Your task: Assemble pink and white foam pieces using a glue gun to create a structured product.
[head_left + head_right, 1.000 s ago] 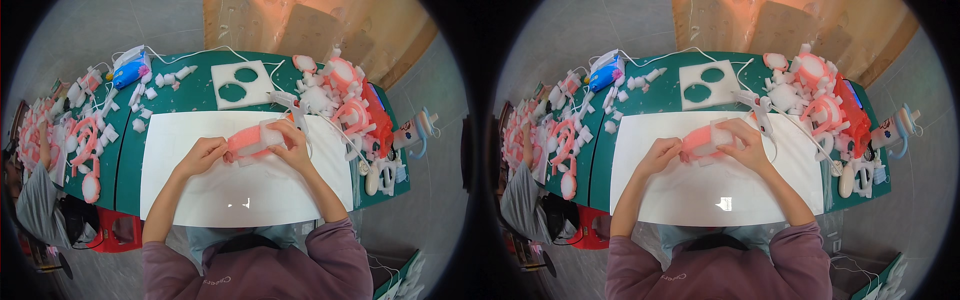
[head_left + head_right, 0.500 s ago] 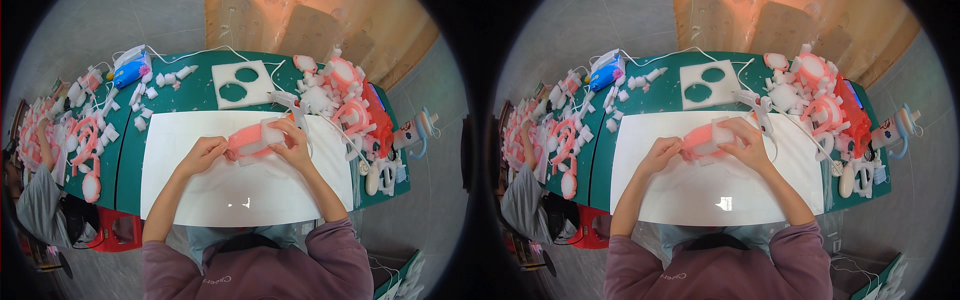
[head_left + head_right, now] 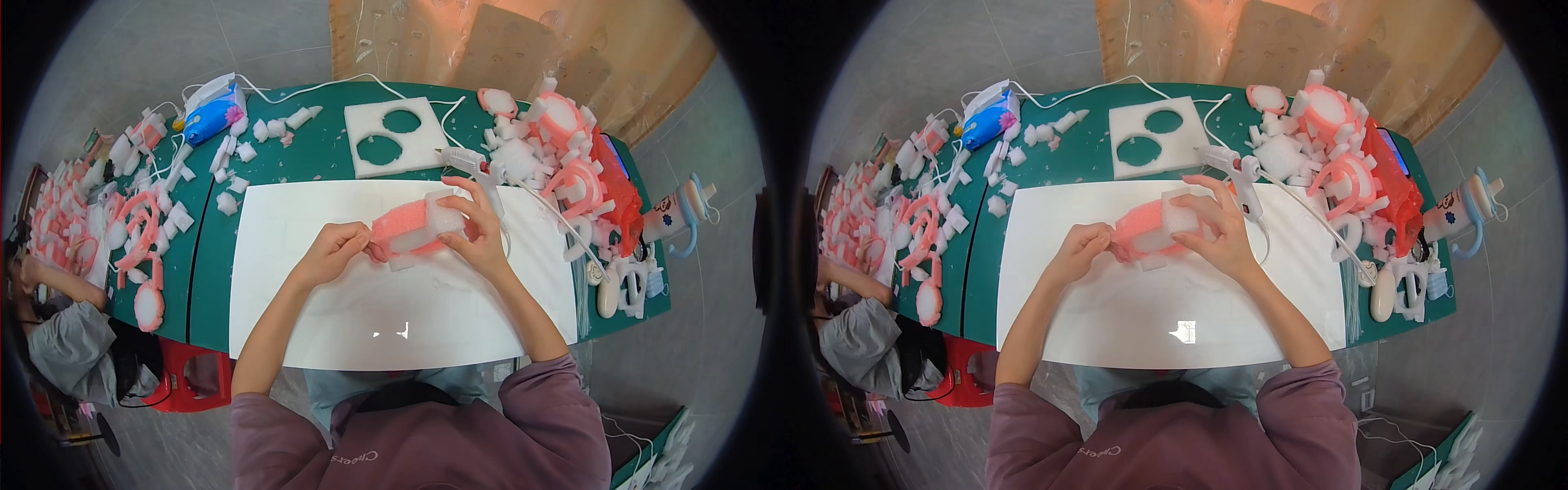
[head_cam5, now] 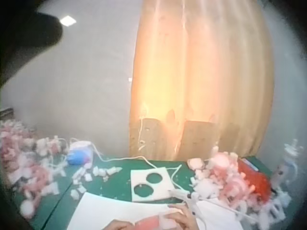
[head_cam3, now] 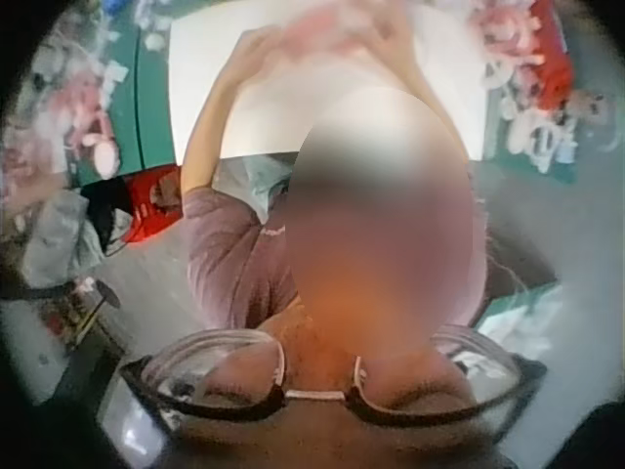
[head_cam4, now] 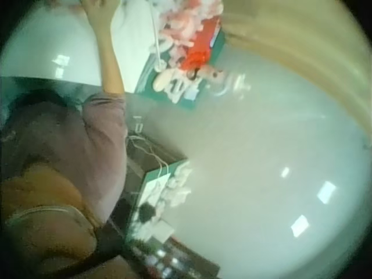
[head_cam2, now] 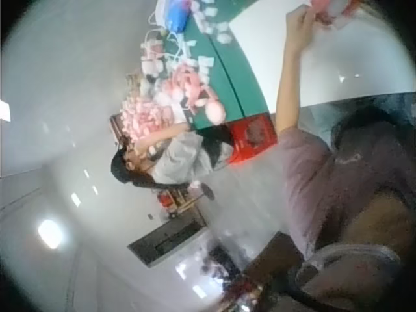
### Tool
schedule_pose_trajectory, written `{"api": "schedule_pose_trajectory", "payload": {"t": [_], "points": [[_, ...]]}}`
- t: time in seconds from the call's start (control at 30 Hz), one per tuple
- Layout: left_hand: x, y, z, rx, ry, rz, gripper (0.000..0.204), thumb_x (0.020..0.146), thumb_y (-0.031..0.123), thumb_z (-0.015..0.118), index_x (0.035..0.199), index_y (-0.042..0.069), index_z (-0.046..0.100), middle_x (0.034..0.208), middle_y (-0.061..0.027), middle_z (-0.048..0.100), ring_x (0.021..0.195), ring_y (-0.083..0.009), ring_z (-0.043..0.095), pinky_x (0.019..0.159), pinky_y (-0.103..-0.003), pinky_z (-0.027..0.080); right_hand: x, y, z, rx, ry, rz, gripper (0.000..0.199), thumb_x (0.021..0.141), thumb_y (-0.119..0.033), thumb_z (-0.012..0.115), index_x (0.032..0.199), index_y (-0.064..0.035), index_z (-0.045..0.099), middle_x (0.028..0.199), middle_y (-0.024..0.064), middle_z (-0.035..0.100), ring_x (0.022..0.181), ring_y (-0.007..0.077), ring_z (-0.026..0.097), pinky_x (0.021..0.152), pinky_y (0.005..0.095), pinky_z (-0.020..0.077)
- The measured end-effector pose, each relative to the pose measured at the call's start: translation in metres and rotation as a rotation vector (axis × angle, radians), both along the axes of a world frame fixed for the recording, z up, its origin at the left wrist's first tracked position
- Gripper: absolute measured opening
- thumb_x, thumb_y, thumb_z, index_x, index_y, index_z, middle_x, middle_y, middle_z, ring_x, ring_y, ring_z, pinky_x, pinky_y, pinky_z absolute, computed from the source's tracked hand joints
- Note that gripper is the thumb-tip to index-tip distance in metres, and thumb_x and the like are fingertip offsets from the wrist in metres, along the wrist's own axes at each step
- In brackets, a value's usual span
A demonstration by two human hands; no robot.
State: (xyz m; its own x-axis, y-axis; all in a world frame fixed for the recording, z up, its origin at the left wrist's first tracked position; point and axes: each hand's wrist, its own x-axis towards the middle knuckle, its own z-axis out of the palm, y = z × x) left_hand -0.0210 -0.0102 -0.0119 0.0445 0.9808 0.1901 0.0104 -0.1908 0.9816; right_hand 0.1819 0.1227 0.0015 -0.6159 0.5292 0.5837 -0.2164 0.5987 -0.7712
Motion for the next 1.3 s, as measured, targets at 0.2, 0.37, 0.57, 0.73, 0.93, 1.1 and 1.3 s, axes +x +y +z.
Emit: {"api": "schedule_pose_trajectory", "payload": {"t": [0.2,0.37,0.57,0.73,0.93,1.1,1.3], "points": [[-0.003,0.002,-0.008,-0.031,-0.092,-0.008,0.022,0.09,0.01,0.036,0.079,-0.004,0.049,0.078,-0.0109,0.055,0.074,-0.0191,0.057,0.071,-0.03,0.047,-0.001,-0.002,-0.002,-0.07,0.011,0.013,0.039,0.059,-0.008,0.071,0.097,-0.0065,0.061,0.12,0.0111,0.042,0.094,0.0189,0.05,0.079,0.0296,0.0394],[-0.005,0.003,-0.015,-0.031,-0.202,-0.027,0.022,0.09,0.012,0.036,0.079,-0.003,0.049,0.08,-0.0107,0.055,0.077,-0.0198,0.056,0.073,-0.032,0.046,-0.002,0.0,-0.006,-0.008,0.016,0.005,0.039,0.06,-0.008,0.071,0.097,-0.0061,0.06,0.121,0.0113,0.042,0.099,0.0199,0.048,0.081,0.0301,0.039],[-0.002,0.002,-0.013,-0.076,-0.238,0.013,0.022,0.09,0.019,0.04,0.074,0.004,0.043,0.079,-0.0097,0.056,0.076,-0.0187,0.057,0.075,-0.033,0.045,-0.002,-0.003,-0.006,-0.069,0.051,0.026,0.038,0.061,-0.009,0.07,0.097,-0.0056,0.06,0.12,0.0111,0.041,0.105,0.0221,0.042,0.083,0.0304,0.0385],[0.0,0.003,-0.011,-0.063,-0.286,-0.023,0.022,0.09,0.019,0.04,0.073,0.005,0.043,0.08,-0.0088,0.055,0.077,-0.0181,0.056,0.075,-0.033,0.045,-0.002,-0.004,-0.005,-0.123,0.062,0.03,0.037,0.062,-0.009,0.07,0.098,-0.0051,0.059,0.119,0.0107,0.04,0.106,0.0215,0.041,0.083,0.0306,0.0389],[-0.002,0.003,-0.013,-0.08,-0.3,-0.036,0.021,0.089,0.018,0.04,0.073,0.005,0.042,0.08,-0.0085,0.055,0.076,-0.0181,0.055,0.074,-0.033,0.045,-0.001,-0.004,-0.005,-0.077,0.04,0.03,0.037,0.061,-0.008,0.07,0.097,-0.0054,0.06,0.119,0.0104,0.04,0.105,0.0211,0.041,0.083,0.0302,0.0383],[-0.001,0.005,-0.011,-0.076,-0.198,0.054,0.028,0.089,0.018,0.038,0.065,0.004,0.043,0.071,-0.0085,0.054,0.065,-0.0177,0.054,0.061,-0.03,0.044,-0.001,-0.004,-0.005,-0.075,0.037,0.038,0.038,0.06,-0.007,0.07,0.097,-0.0045,0.059,0.12,0.0112,0.04,0.105,0.0214,0.042,0.083,0.0301,0.038],[0.007,0.002,-0.005,-0.008,0.107,0.189,0.025,0.086,0.012,0.043,0.063,0.001,0.046,0.053,-0.003,0.049,0.05,-0.0108,0.048,0.048,-0.023,0.039,-0.002,-0.005,-0.002,-0.085,0.037,0.056,0.039,0.06,-0.004,0.07,0.098,-0.0041,0.059,0.119,0.0113,0.041,0.106,0.0214,0.042,0.083,0.0302,0.0384]]}}
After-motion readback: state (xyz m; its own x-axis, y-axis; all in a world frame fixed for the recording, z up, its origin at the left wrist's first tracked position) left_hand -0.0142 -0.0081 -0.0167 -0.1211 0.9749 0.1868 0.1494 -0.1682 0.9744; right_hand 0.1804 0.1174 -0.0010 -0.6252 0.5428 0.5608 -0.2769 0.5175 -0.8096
